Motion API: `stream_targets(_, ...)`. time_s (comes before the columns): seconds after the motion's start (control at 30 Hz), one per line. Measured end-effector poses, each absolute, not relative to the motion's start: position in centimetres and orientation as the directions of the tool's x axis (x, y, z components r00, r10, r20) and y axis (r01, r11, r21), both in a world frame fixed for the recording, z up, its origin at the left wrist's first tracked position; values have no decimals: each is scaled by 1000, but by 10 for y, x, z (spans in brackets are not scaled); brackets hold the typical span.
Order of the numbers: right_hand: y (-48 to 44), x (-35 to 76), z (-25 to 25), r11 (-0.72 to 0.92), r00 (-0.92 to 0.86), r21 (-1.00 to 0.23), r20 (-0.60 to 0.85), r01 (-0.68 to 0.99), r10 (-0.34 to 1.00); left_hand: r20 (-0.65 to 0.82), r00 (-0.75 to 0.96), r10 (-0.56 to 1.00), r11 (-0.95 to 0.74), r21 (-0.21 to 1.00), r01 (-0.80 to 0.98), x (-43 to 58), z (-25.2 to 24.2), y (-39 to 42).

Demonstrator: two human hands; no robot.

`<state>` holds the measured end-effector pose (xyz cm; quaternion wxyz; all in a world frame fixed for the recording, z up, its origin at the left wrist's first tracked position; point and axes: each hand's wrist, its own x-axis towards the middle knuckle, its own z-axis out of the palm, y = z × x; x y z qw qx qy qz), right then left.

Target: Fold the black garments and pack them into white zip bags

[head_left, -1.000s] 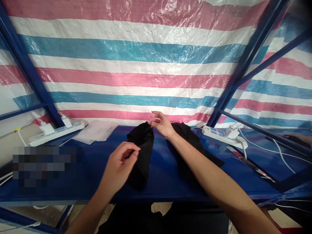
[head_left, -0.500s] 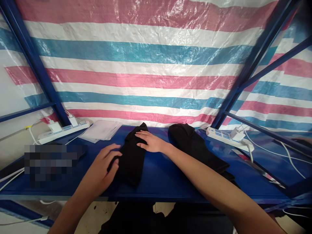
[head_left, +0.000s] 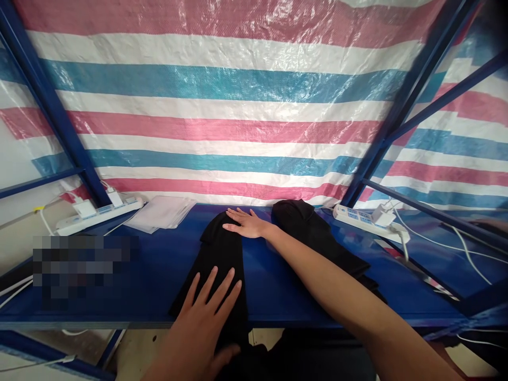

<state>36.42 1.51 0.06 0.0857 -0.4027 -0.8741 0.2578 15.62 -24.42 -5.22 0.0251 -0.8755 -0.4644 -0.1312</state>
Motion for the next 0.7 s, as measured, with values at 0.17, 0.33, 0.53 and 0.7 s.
stream_targets(0.17,22,365,-9,523,-602,-503,7,688,798,229,529,817,-548,26,836,158,-65,-249)
stream_targets(0.33,25,371,-2,564,-491,-535,288,629,822,106,620,778,-620,297,727,137,5,-248)
stream_targets(0.53,7,369,20,508,-338,-757,392,411,856,2,686,728,-612,453,648,131,116,-161)
stream_targets(0.7,-9,369,28,132,-525,-990,83,56,847,32,602,798,-565,388,728,136,117,-53)
